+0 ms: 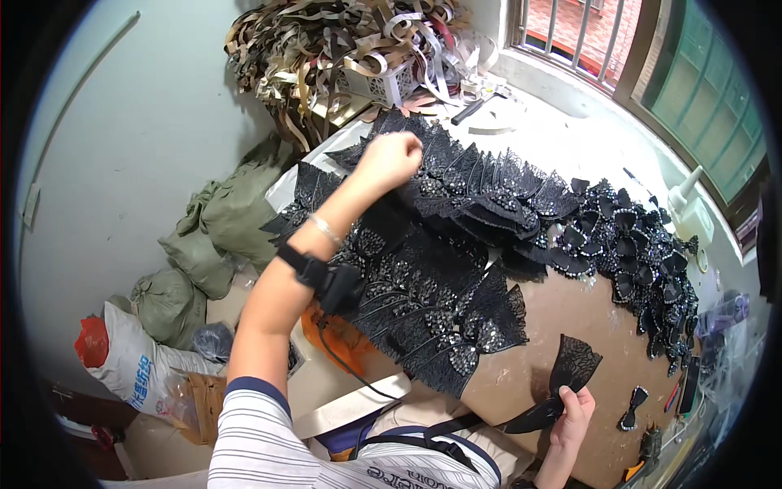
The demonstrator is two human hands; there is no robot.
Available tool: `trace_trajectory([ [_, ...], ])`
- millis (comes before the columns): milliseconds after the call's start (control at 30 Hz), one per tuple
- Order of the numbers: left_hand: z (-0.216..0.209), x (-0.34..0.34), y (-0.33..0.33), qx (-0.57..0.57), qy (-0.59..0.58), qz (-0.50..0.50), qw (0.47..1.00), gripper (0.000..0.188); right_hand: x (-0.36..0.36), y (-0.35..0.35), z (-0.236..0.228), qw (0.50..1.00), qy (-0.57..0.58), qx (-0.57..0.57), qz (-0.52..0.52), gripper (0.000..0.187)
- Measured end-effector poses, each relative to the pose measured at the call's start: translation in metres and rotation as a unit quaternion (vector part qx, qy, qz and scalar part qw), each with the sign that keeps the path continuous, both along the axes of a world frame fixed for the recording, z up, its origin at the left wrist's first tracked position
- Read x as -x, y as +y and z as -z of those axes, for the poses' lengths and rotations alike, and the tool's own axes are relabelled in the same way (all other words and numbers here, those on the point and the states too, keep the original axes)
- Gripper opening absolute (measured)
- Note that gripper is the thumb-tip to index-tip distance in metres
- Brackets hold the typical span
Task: The person handles black lace fabric pieces with sequins, folding and aligning them by hand. They use a hot glue gun to attach a lace strip to a piece, then continue folding and organizing the items on the table.
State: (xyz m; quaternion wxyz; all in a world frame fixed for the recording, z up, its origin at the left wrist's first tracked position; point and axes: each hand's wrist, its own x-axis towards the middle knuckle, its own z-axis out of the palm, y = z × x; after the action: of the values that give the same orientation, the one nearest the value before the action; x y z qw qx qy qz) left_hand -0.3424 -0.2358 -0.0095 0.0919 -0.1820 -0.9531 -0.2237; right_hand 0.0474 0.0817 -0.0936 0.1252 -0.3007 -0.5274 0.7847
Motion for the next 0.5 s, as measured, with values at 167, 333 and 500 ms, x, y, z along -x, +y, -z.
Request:
trace_trajectory([
  [167, 0.023, 0.025, 0.034, 0.195, -0.096, -0.077, 0.973, 0.060, 0.015, 0.017, 0.004, 0.989, -0.008, -0.150, -0.006, 0.015],
  [333, 0.036, 0.045, 0.007, 0.049, -0.223, -0.040, 0.973, 0.058, 0.019, 0.025, -0.001, 1.000, -0.015, 0.015, 0.014, 0.014],
  [500, 0.001, 0.018, -0.015, -0.063, -0.009, -0.038, 0.997, 0.042, 0.019, 0.020, -0.013, 0.990, 0.062, 0.124, 0.001, 0.013],
])
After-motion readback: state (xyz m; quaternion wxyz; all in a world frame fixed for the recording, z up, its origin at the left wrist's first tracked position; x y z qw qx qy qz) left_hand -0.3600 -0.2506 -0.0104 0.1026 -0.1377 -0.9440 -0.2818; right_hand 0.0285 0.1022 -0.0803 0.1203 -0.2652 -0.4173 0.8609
